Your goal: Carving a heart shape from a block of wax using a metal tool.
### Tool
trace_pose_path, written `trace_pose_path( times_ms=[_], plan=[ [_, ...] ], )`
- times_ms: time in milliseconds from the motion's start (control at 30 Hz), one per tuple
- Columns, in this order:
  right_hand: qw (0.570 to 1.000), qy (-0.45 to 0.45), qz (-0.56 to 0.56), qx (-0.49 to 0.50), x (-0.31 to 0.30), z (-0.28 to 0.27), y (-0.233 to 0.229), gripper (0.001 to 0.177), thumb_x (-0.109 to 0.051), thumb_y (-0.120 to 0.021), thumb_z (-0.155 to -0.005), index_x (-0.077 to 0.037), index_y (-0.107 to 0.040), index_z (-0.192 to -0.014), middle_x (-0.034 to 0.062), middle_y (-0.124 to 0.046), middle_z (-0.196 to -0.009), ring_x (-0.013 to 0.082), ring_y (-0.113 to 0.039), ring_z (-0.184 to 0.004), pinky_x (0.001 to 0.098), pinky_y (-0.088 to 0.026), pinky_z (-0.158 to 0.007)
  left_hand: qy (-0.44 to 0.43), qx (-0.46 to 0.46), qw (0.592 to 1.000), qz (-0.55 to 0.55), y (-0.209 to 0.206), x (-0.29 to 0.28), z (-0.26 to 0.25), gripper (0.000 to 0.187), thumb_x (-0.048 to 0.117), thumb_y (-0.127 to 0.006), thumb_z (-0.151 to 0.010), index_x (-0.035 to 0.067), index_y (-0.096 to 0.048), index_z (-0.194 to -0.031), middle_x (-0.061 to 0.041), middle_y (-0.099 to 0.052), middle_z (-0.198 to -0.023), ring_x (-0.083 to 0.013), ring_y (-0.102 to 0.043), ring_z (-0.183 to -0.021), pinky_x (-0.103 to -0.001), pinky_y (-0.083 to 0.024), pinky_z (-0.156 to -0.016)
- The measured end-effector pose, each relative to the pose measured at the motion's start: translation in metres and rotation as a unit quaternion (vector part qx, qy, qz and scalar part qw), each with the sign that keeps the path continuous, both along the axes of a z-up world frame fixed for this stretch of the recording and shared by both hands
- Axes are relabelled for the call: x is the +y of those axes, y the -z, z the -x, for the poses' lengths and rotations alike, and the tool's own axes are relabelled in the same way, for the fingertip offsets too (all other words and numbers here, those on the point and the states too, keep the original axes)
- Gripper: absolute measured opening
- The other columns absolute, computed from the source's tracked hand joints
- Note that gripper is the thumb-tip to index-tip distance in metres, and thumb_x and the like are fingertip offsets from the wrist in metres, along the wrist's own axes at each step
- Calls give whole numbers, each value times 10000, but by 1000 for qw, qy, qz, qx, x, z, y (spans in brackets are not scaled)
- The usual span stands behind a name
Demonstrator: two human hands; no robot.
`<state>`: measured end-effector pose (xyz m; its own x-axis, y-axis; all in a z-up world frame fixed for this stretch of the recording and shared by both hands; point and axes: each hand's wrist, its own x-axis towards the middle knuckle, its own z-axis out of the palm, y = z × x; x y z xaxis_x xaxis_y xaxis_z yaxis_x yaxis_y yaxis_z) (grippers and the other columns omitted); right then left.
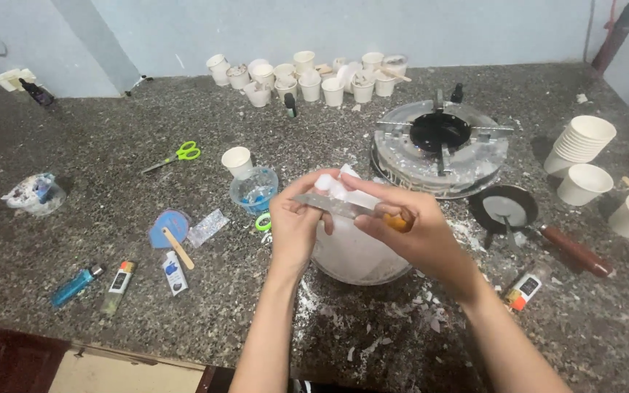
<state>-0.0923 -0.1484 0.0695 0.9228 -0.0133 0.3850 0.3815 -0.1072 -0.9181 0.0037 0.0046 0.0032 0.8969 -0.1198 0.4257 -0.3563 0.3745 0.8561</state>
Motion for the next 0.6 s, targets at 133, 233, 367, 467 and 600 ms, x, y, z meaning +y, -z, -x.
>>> trace_pose_path(
  times_ms=[133,233,367,467,600],
  plan=[
    [1000,4,13,-14,-2,-2,-3,435,-103,-794,-804,-105,-737,-1235,143,-821,-1043,140,-685,-861,324,-599,-772,3,-2,1000,-11,-3,0,3,234,-11,-618,-940,-77,-716,-1142,-195,-770,-1064,-97,-556,-425,-250,-489,-390],
    [999,20,21,-23,-3,-3,0,398,-112,-795,-815,-85,-744,-1209,163,-817,-1036,153,-697,-854,351,-608,-756,0,-3,1000,-21,5,1,-2,233,28,-631,-955,-78,-713,-1145,-184,-771,-1062,-93,-545,-404,-255,-478,-397],
    [1000,27,0,-16,-2,0,-5,345,-132,-789,-831,-67,-764,-1169,141,-824,-1012,134,-669,-921,348,-601,-805,45,-8,999,9,0,-1,3,336,172,-659,-971,-82,-682,-1190,-224,-747,-870,-178,-666,-578,-262,-509,-403],
    [999,7,-31,6,-2,5,-15,355,-180,-732,-870,-62,-747,-1204,88,-695,-714,68,-499,-647,256,-451,-568,50,0,999,9,8,0,-1,371,239,-629,-995,-71,-664,-1196,-224,-741,-845,-183,-666,-594,-259,-513,-401],
    [996,-31,-80,31,-8,2,-8,517,-264,-598,-934,-38,-612,-1399,12,-474,-412,26,-284,-394,192,-236,-356,79,26,996,36,-9,0,9,432,304,-551,-1031,-75,-637,-1219,-255,-757,-934,-152,-639,-598,-234,-483,-399]
  ],
)
